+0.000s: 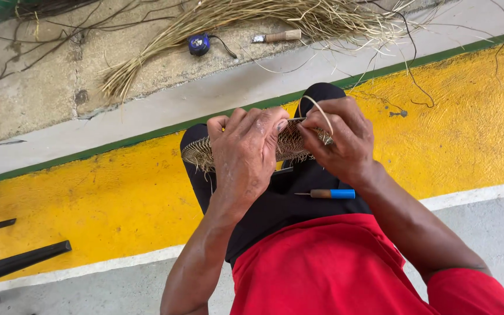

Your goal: Weaving a small basket or mat using natural fiber strands and a tool.

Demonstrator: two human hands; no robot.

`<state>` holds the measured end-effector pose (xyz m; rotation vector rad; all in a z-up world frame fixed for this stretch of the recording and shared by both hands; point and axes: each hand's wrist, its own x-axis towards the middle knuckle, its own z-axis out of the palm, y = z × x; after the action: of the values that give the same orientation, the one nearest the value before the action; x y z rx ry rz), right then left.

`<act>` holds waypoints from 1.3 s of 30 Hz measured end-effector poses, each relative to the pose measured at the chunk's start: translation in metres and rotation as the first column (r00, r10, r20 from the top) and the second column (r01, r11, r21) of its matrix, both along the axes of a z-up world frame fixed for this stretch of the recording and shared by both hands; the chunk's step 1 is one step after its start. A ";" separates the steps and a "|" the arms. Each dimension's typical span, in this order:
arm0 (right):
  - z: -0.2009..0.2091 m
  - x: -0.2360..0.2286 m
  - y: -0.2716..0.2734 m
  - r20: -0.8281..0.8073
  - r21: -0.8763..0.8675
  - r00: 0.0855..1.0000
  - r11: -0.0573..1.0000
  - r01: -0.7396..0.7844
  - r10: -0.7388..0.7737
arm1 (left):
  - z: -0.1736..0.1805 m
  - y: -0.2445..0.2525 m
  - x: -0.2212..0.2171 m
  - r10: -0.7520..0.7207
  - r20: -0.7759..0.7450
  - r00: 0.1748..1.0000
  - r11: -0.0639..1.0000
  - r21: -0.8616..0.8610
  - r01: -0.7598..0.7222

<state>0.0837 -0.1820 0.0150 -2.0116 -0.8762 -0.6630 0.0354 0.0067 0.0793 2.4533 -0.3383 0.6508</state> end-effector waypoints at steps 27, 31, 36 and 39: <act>0.084 0.048 -0.010 -0.505 -0.203 0.572 0.555 -0.806 0.646 | -0.017 -0.013 -0.078 -0.027 0.006 1.000 1.000 0.011 0.027; 0.101 0.043 0.000 -0.569 -0.294 0.511 0.421 -0.858 0.645 | -0.020 -0.011 -0.079 -0.031 0.018 0.999 0.999 0.022 0.031; 0.102 0.037 0.005 -0.536 -0.480 0.637 0.420 -0.770 0.554 | -0.016 -0.009 -0.071 -0.087 0.003 0.996 0.996 0.035 0.087; 0.087 0.047 0.001 -0.602 -0.519 0.657 0.403 -0.754 0.453 | -0.015 -0.006 -0.062 -0.088 -0.043 0.995 0.996 0.012 0.089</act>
<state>0.1305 -0.1812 0.1020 -2.0924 -1.7231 0.6411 -0.0268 0.0012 0.0641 2.4460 -0.4332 0.5602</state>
